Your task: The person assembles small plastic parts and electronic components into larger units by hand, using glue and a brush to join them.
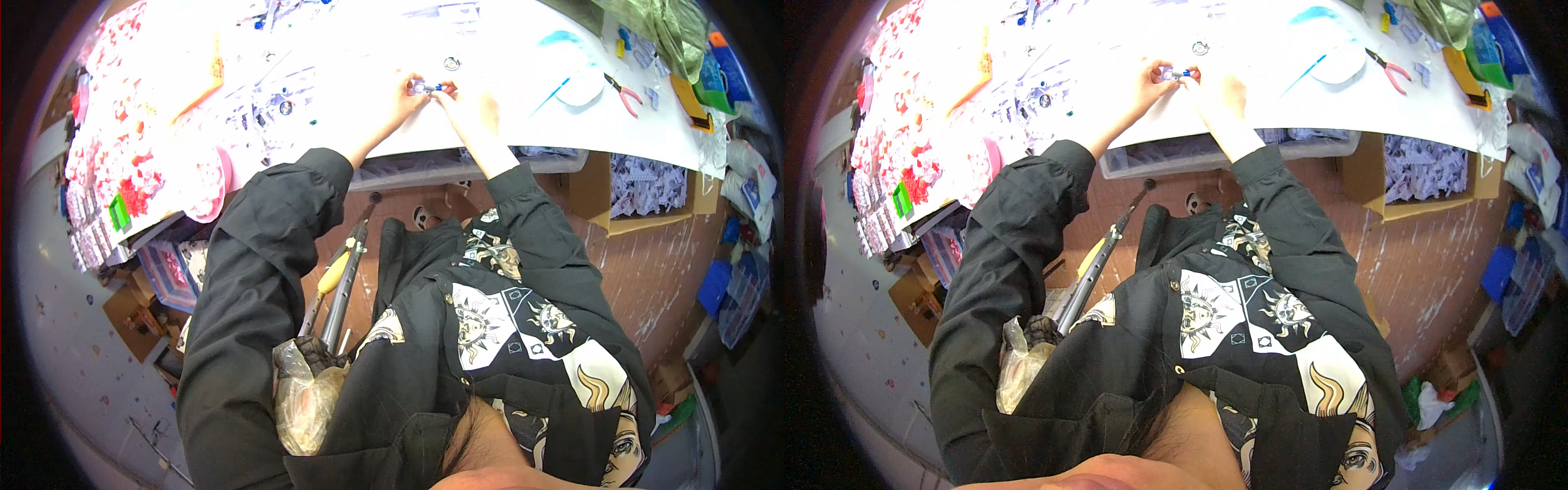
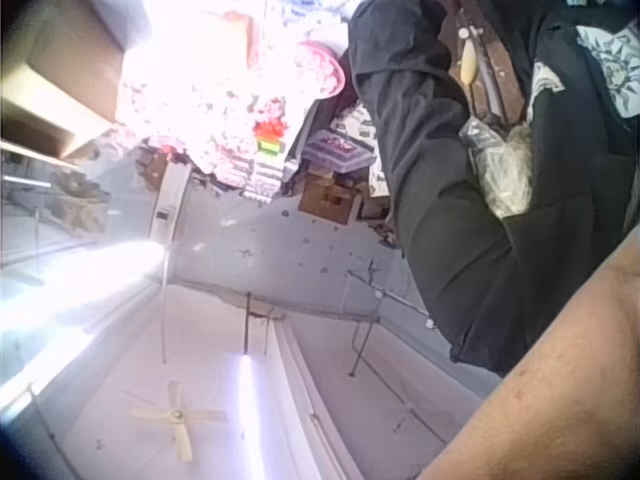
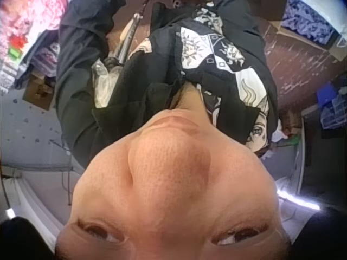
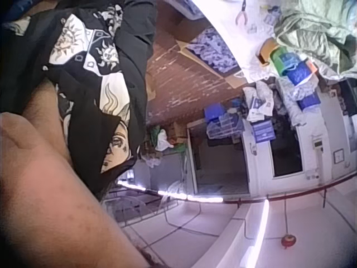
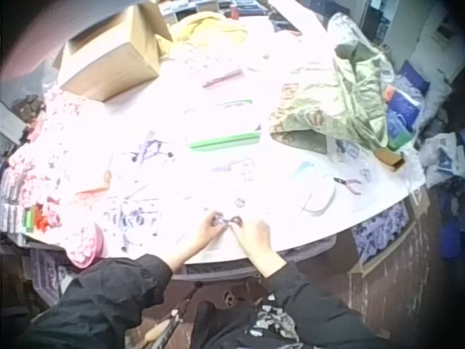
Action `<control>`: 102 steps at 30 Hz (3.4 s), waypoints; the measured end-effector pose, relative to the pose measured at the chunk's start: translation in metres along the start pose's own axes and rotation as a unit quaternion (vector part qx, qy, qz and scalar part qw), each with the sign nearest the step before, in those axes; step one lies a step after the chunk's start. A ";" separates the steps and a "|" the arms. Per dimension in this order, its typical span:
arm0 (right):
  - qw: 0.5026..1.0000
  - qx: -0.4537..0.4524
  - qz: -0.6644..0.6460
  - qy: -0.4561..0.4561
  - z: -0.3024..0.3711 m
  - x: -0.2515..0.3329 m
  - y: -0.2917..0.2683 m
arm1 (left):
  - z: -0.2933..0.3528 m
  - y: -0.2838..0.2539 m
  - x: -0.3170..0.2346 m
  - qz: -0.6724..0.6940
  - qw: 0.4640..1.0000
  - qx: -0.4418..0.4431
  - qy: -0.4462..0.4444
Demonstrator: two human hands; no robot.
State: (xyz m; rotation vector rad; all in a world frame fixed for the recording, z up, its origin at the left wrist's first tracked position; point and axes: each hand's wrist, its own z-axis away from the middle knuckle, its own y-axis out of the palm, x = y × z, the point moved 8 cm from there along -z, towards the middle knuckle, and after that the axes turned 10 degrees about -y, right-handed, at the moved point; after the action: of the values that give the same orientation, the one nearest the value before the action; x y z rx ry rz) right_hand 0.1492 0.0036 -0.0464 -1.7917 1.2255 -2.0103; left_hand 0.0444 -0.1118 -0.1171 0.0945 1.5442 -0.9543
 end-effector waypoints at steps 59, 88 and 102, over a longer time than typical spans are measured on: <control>0.995 -0.073 -0.017 -0.067 0.103 0.001 -0.079 | 0.056 -0.102 -0.158 -0.144 0.989 -0.007 0.005; 0.958 0.028 0.236 -0.159 -0.012 0.006 0.011 | 0.057 -0.090 -0.168 -0.229 0.966 0.096 0.075; 0.960 -0.007 0.230 -0.162 -0.013 0.002 0.012 | 0.045 -0.092 -0.159 -0.184 0.975 0.073 0.095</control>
State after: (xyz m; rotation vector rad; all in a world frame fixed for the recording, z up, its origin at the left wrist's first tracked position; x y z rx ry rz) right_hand 0.1325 0.0006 -0.0524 -1.5726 1.3880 -1.3977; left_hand 0.0660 -0.1271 0.0706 0.0031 1.6999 -1.3869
